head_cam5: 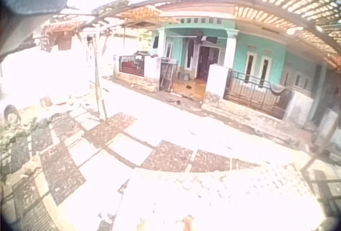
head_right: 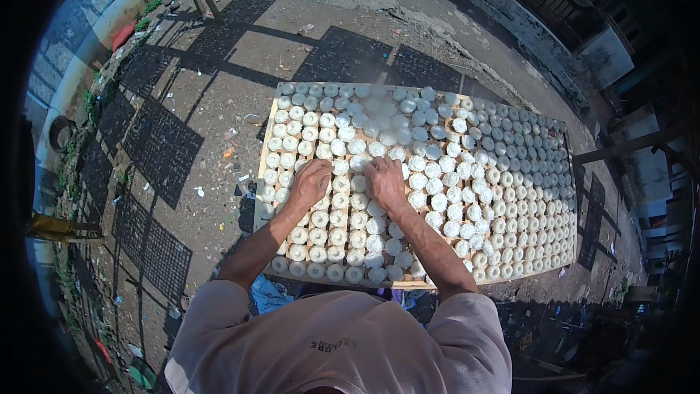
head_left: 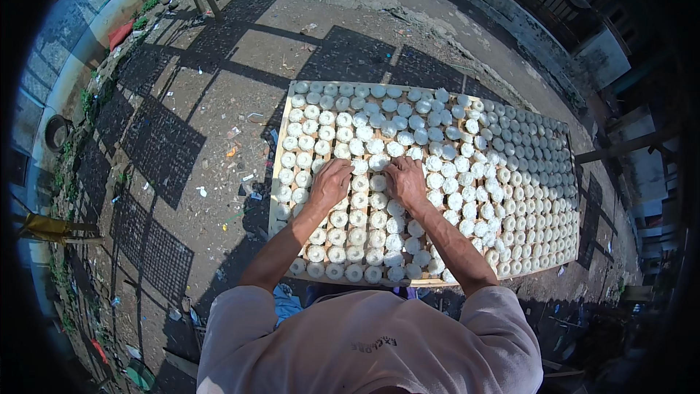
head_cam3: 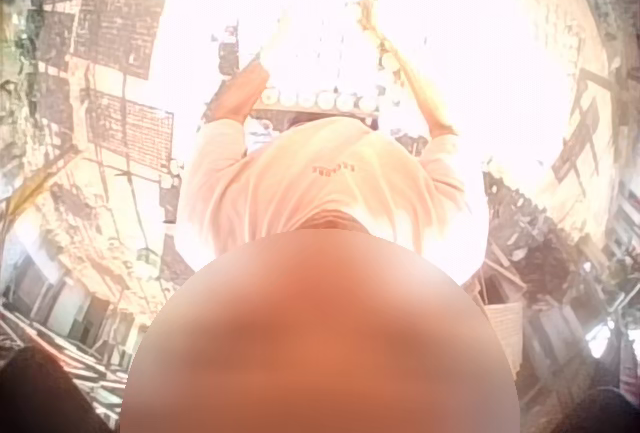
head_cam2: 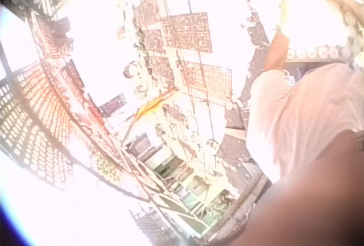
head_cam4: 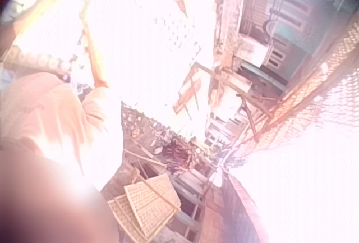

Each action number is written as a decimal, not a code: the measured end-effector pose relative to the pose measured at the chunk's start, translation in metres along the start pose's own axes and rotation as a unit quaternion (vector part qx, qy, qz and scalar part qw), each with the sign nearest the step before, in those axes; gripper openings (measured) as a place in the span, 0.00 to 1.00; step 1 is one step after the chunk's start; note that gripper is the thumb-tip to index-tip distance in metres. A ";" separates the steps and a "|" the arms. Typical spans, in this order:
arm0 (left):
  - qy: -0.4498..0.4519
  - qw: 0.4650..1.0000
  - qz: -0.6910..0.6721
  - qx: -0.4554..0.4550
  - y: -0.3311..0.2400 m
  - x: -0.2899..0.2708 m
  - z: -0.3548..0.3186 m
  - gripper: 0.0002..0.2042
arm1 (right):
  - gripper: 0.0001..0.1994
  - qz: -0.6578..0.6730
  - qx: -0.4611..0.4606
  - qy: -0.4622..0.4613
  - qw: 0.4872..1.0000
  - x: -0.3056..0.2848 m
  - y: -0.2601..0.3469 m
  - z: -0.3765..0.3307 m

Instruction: The person arranges small white dough pieces on a wooden board outdoors, then moves indoors to handle purple trays with rolled dough items, placing them on a steamer and covering it with a lid.

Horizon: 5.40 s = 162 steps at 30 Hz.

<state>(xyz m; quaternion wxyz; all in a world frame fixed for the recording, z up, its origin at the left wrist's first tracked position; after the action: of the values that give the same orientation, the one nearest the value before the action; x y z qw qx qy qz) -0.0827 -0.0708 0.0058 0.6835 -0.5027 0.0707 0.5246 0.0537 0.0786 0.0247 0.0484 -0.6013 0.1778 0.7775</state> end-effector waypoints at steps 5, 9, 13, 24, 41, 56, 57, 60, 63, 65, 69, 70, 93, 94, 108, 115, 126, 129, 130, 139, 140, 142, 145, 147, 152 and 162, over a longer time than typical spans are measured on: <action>0.113 0.984 0.121 -0.070 -0.007 0.023 -0.017 0.17 | 0.14 -0.074 0.038 0.024 0.996 0.011 0.014 -0.014; 0.075 0.988 0.102 -0.092 -0.006 0.027 -0.017 0.14 | 0.18 -0.034 0.060 0.015 0.997 0.011 0.016 -0.011; 0.089 0.983 -0.022 -0.159 -0.008 0.012 -0.019 0.13 | 0.18 0.117 0.123 0.159 0.973 -0.010 0.017 -0.006; -0.063 0.966 -0.179 -0.173 -0.029 0.002 -0.023 0.13 | 0.16 0.312 0.113 -0.068 0.941 -0.015 0.013 -0.033; 0.032 0.999 0.037 -0.014 -0.043 0.003 -0.049 0.09 | 0.10 -0.019 -0.041 -0.015 0.999 0.015 0.012 -0.025; 0.044 0.989 0.114 -0.084 -0.005 0.026 -0.010 0.21 | 0.06 -0.005 -0.042 -0.063 0.997 0.016 0.027 -0.034; 0.071 0.987 0.117 -0.080 0.001 0.031 -0.006 0.19 | 0.06 -0.020 -0.037 -0.064 0.997 0.018 0.026 -0.033; 0.105 0.983 0.136 -0.070 0.007 0.038 0.011 0.14 | 0.07 -0.007 -0.013 -0.078 0.997 0.018 0.022 -0.035; 0.126 0.978 0.150 -0.069 0.014 0.034 0.024 0.13 | 0.10 0.026 0.011 -0.104 0.994 0.004 0.018 -0.044; 0.160 0.972 0.137 -0.107 0.019 0.036 0.036 0.13 | 0.11 -0.003 0.032 0.000 0.999 -0.006 0.027 -0.050; 0.105 0.974 0.129 -0.153 0.010 0.024 0.041 0.12 | 0.19 -0.041 0.016 0.018 0.999 -0.001 0.037 -0.056; 0.076 0.978 0.129 -0.148 0.007 0.019 0.037 0.12 | 0.20 -0.048 0.014 0.012 0.999 -0.001 0.040 -0.056; 0.046 0.994 0.067 -0.074 -0.053 -0.004 -0.085 0.18 | 0.12 0.084 -0.029 0.008 0.996 0.006 0.040 -0.060; 0.062 0.992 0.074 -0.080 -0.056 -0.002 -0.091 0.19 | 0.12 0.072 -0.025 0.013 0.997 0.001 0.044 -0.065; 0.081 0.941 -0.066 -0.322 -0.043 -0.001 -0.071 0.17 | 0.23 -0.041 0.067 0.144 0.986 0.017 0.056 -0.069; 0.025 0.923 -0.190 -0.334 -0.015 0.036 -0.097 0.13 | 0.23 0.170 0.181 0.155 0.956 0.010 0.039 -0.075; 0.043 0.971 0.057 -0.227 -0.051 0.012 -0.084 0.09 | 0.17 0.159 0.162 0.099 0.969 0.018 0.031 -0.077; -0.002 0.981 0.095 -0.169 -0.066 -0.001 -0.084 0.07 | 0.15 0.084 0.126 0.075 0.986 0.021 0.025 -0.083; -0.013 0.981 0.109 -0.162 -0.071 -0.006 -0.084 0.06 | 0.15 0.072 0.114 0.063 0.989 0.021 0.025 -0.086; 0.084 0.966 0.133 -0.204 -0.079 0.015 -0.130 0.18 | 0.23 -0.053 0.018 0.157 0.986 0.016 0.076 -0.112; 0.083 0.966 0.098 -0.223 -0.078 0.016 -0.130 0.18 | 0.23 -0.047 0.030 0.185 0.981 0.019 0.073 -0.111; 0.081 0.962 0.028 -0.260 -0.077 0.017 -0.131 0.17 | 0.24 0.019 0.046 0.168 0.985 0.018 0.070 -0.110; 0.016 0.969 -0.030 -0.245 -0.102 -0.007 -0.111 0.15 | 0.23 0.153 0.069 0.167 0.972 0.008 0.057 -0.112; -0.028 0.976 -0.036 -0.212 -0.109 -0.016 -0.106 0.14 | 0.21 0.295 0.133 0.151 0.934 -0.003 0.061 -0.109; -0.008 0.992 0.064 -0.110 -0.097 0.006 -0.142 0.09 | 0.18 0.193 0.025 0.090 0.977 0.003 0.061 -0.116; 0.071 0.984 0.116 -0.116 -0.117 -0.009 -0.157 0.17 | 0.24 0.012 -0.063 0.098 0.993 -0.009 0.090 -0.149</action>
<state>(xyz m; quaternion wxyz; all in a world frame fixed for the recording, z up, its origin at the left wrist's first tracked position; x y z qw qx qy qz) 0.0734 -0.1895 0.0074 0.5481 -0.6031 0.1157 0.5678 0.1666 -0.0534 0.0207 -0.0165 -0.6743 0.1400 0.7249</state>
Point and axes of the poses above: each hand's wrist, its own z-axis towards the middle knuckle, its own x-axis out of the palm, y = z × x, the point moved 5 cm from there along z, towards the middle knuckle, and after that the axes turned 1 degree about -y, right-handed, at the moved point
